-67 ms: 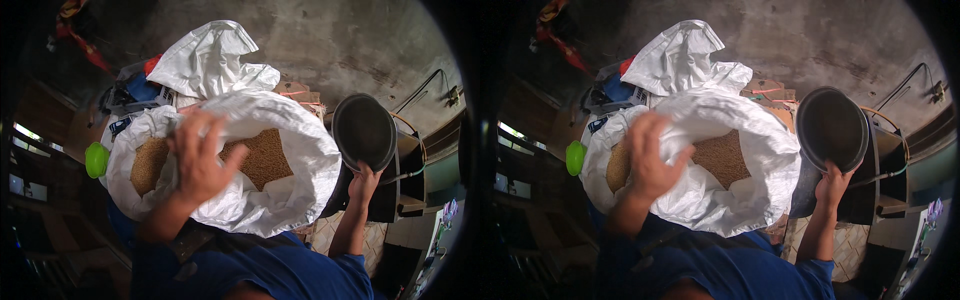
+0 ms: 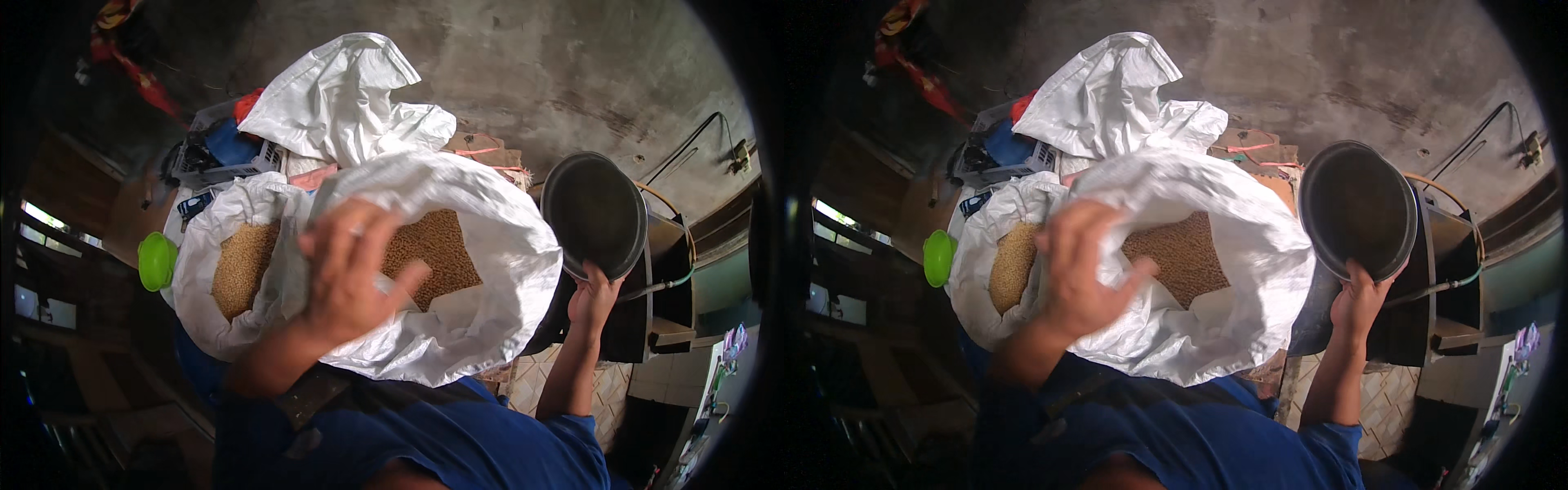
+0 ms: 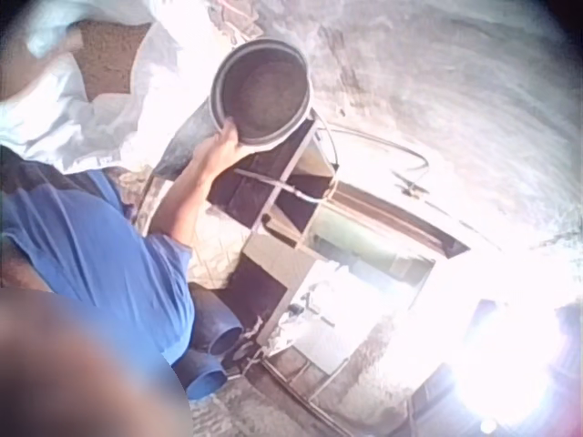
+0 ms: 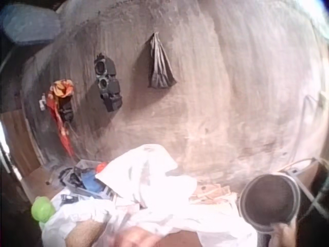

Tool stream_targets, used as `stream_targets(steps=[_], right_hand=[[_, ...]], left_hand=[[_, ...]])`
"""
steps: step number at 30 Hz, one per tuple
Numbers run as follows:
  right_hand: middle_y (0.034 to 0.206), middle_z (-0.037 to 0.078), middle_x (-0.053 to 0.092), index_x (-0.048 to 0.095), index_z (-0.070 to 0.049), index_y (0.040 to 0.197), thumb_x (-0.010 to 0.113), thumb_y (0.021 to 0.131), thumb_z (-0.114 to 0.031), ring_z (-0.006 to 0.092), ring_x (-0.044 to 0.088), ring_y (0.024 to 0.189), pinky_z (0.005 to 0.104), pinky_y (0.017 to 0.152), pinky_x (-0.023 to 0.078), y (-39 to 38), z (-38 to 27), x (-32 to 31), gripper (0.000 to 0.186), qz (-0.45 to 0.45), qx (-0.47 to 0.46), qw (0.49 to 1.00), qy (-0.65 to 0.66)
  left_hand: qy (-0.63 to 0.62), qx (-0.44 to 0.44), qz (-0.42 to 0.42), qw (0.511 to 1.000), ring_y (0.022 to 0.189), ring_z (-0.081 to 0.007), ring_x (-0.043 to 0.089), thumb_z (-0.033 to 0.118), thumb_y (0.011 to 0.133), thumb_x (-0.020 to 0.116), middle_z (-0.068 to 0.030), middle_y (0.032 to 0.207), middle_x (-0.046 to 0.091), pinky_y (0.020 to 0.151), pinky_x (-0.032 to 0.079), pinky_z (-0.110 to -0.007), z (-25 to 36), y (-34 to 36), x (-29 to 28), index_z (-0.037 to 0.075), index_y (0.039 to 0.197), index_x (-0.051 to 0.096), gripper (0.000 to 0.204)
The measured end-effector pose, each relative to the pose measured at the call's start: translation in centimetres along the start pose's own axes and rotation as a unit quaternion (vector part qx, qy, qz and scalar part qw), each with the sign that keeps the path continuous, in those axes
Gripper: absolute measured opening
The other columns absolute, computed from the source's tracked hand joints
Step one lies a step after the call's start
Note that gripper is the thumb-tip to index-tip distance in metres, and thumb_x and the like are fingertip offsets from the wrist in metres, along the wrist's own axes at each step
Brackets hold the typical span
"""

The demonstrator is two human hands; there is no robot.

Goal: The person scoops light-colored grains from one large white sack into a metal bowl, then pours the bowl into a second sack. This scooping and pouring cycle repeats multiple times. The person then folds and closes the top of the receiving sack.

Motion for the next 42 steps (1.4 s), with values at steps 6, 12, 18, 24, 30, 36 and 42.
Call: stream_targets(steps=[6, 12, 18, 24, 30, 36, 42], right_hand=[[0.144, 0.011, 0.050, 0.030, -0.012, 0.156, 0.059, 0.078, 0.006, 0.0245, 0.053, 0.130, 0.0389, 0.107, 0.046, 0.8, 0.2, 0.0, 0.085, 0.009, -0.015, 1.000, 0.008], [0.145, 0.011, 0.049, 0.026, -0.013, 0.158, 0.059, 0.075, 0.006, 0.0246, 0.052, 0.131, 0.0403, 0.109, 0.045, 0.8, 0.1, -1.0, 0.091, 0.035, -0.022, 0.999, 0.012], [0.147, 0.011, 0.048, 0.024, -0.013, 0.160, 0.058, 0.073, 0.007, 0.0252, 0.051, 0.134, 0.0395, 0.112, 0.042, 0.7, 0.7, -2.0, 0.095, 0.051, -0.016, 0.999, -0.009], [0.148, 0.011, 0.048, 0.022, -0.015, 0.162, 0.058, 0.073, 0.008, 0.0269, 0.051, 0.134, 0.0414, 0.115, 0.039, 0.6, 1.1, -2.5, 0.099, 0.048, -0.014, 0.999, 0.013], [0.147, 0.011, 0.048, 0.021, -0.018, 0.162, 0.057, 0.075, 0.008, 0.0267, 0.056, 0.130, 0.0398, 0.103, 0.051, 0.8, 0.7, -2.2, 0.098, 0.059, 0.014, 0.998, 0.003], [0.144, 0.010, 0.050, 0.021, -0.019, 0.162, 0.057, 0.077, 0.006, 0.0269, 0.058, 0.126, 0.0395, 0.092, 0.057, 1.0, 0.3, -1.8, 0.096, 0.056, 0.018, 0.998, -0.037], [0.141, 0.011, 0.052, 0.031, -0.019, 0.155, 0.056, 0.083, 0.006, 0.0252, 0.063, 0.116, 0.0411, 0.078, 0.059, 1.0, -0.5, -1.1, 0.080, 0.055, 0.036, 0.998, -0.021]], left_hand=[[-0.105, 0.226, 0.063, 0.966, 0.145, -0.0445, 0.034, 0.044, 0.078, 0.086, -0.0271, 0.156, 0.029, 0.117, 0.031, -0.055, 4.4, -2.0, 7.5, 0.004, 0.155, 0.036, 0.100], [-0.434, -0.348, -0.265, 0.788, 0.139, -0.0313, 0.044, 0.041, 0.091, 0.080, -0.0273, 0.150, 0.040, 0.113, 0.040, -0.043, 5.9, -4.8, 15.9, 0.000, 0.160, 0.017, 0.102], [-0.544, -0.389, -0.356, 0.652, 0.108, -0.0251, 0.065, 0.024, 0.094, 0.068, -0.0172, 0.124, 0.063, 0.091, 0.053, -0.036, 8.1, -4.8, 20.9, -0.005, 0.140, 0.045, 0.059], [-0.600, -0.546, -0.297, 0.503, 0.098, -0.0225, 0.070, 0.012, 0.101, 0.056, -0.0137, 0.115, 0.066, 0.079, 0.059, -0.034, 8.3, -3.8, 20.8, -0.005, 0.134, 0.052, 0.038], [-0.704, -0.351, -0.171, 0.593, 0.131, -0.0260, 0.056, 0.012, 0.096, 0.053, -0.0138, 0.138, 0.062, 0.113, 0.043, -0.042, 0.8, -4.4, 15.8, 0.000, 0.137, 0.059, 0.042], [-0.684, -0.512, 0.186, 0.486, 0.135, -0.0227, 0.051, 0.023, 0.105, 0.048, -0.0146, 0.143, 0.058, 0.118, 0.038, -0.039, -8.6, -5.0, 6.7, 0.004, 0.151, 0.047, 0.049], [-0.676, -0.494, 0.130, 0.531, 0.129, -0.0211, 0.055, 0.024, 0.108, 0.047, -0.0154, 0.143, 0.057, 0.113, 0.042, -0.036, -6.3, -4.6, 4.4, 0.006, 0.157, 0.039, 0.052]])
Point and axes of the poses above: each hand's wrist, its own y-axis towards the middle knuckle, its own x-axis out of the palm, z = x × y, the point moved 1 cm from there along y, towards the middle knuckle
